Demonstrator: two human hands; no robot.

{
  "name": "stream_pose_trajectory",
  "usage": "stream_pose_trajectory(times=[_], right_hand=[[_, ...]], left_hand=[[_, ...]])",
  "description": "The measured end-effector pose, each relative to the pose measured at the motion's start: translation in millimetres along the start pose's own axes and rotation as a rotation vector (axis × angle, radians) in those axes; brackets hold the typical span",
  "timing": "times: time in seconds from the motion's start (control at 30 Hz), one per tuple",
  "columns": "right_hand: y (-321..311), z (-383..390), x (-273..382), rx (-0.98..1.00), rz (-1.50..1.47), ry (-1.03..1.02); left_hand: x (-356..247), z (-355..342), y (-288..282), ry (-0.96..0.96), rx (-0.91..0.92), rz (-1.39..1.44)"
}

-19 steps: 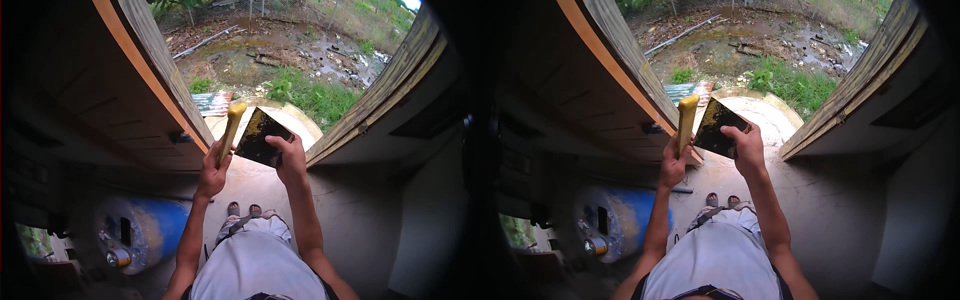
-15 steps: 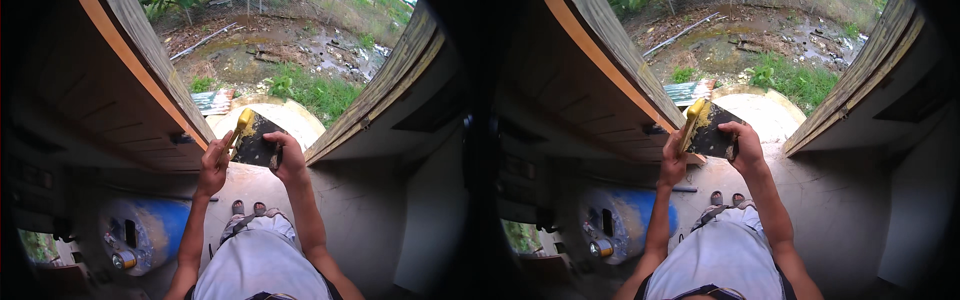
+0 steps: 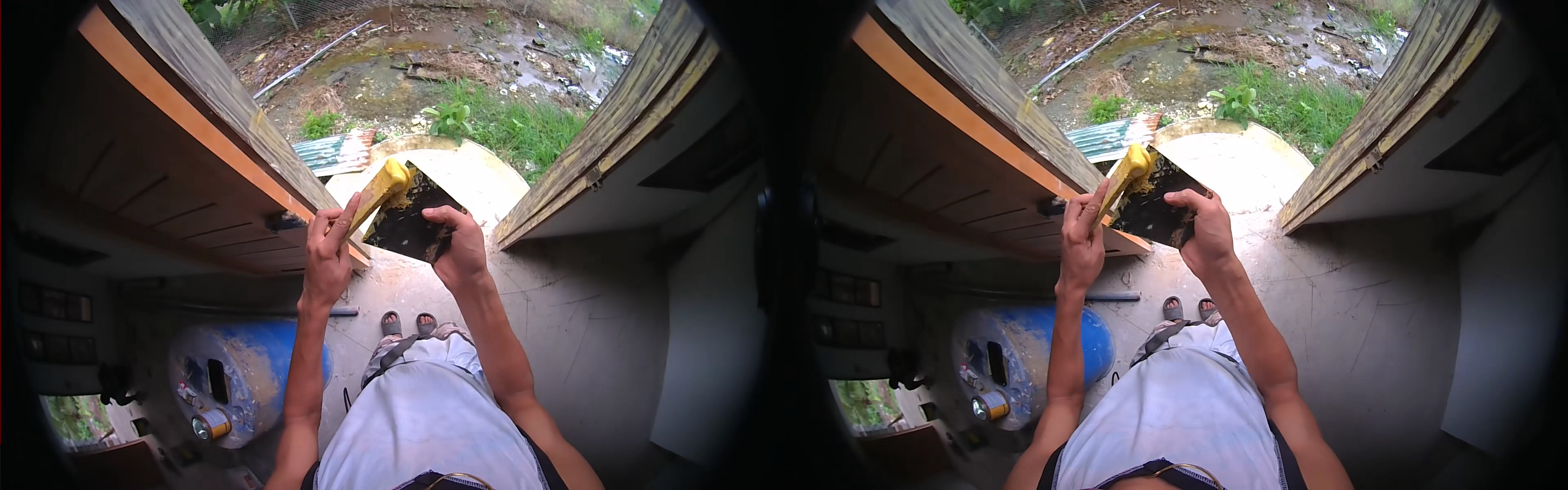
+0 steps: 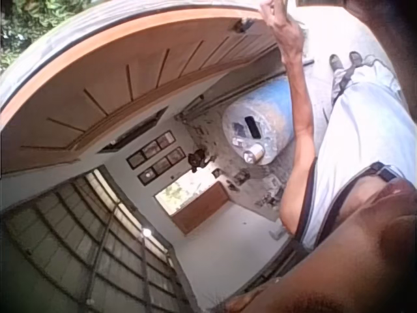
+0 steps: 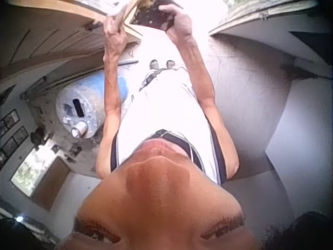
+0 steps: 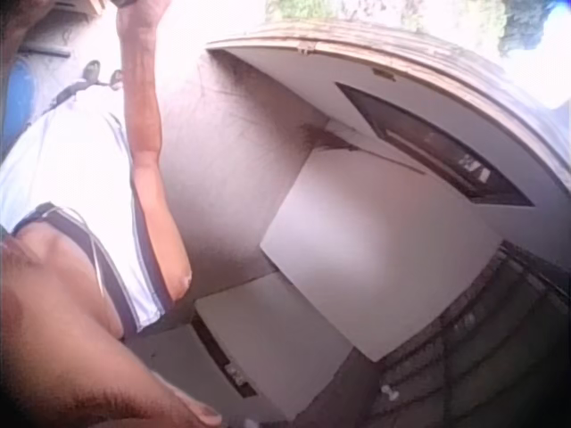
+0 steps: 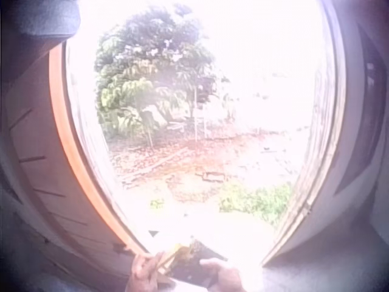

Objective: The person is sanding the door frame and applying yellow paint or primer using a piece of sandpaper and a small brush.

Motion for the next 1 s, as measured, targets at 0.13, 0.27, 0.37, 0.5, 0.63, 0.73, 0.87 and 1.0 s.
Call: stream_pose_trajectory(times=[0.13, 0.27, 0.37, 0.5, 0.63, 0.73, 0.87, 1.0], right_hand=[[-13, -12, 4, 0.033, -0.061, 0.036], [18, 21, 28, 0.165, -0.065, 0.037], [12, 24, 65, 0.125, -0.085, -0.045], [5, -2, 134, 0.288, -0.124, -0.262], [66, 1, 237, 0.362, 0.033, -0.699], [113, -15, 309, 0.401, 0.052, -0.895], [166, -33, 396, 0.419, 0.017, -1.081], [227, -32, 463, 0.470, 0.001, -1.347]], left_hand=[[-1, -14, 4, 0.011, -0.011, -0.112], [2, -9, 12, -0.031, 0.067, -0.173], [31, 17, 31, -0.127, -0.006, 0.099], [70, 66, 43, -0.429, -0.076, 0.576], [47, 65, 34, -0.625, -0.149, 0.840], [69, 55, 49, -0.814, -0.189, 1.163], [81, 27, 61, -0.949, -0.278, 1.398], [97, 2, 64, -0.683, -0.075, 1.246]])
Point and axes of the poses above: each hand's wrist, its own z-axis away from the middle knuckle, its own y-axis out of the palm, x = y × z, the point moved 5 cm from there along -z, towards the middle knuckle, and after that the axes turned 2 degrees about -z, right-handed, at the moved point
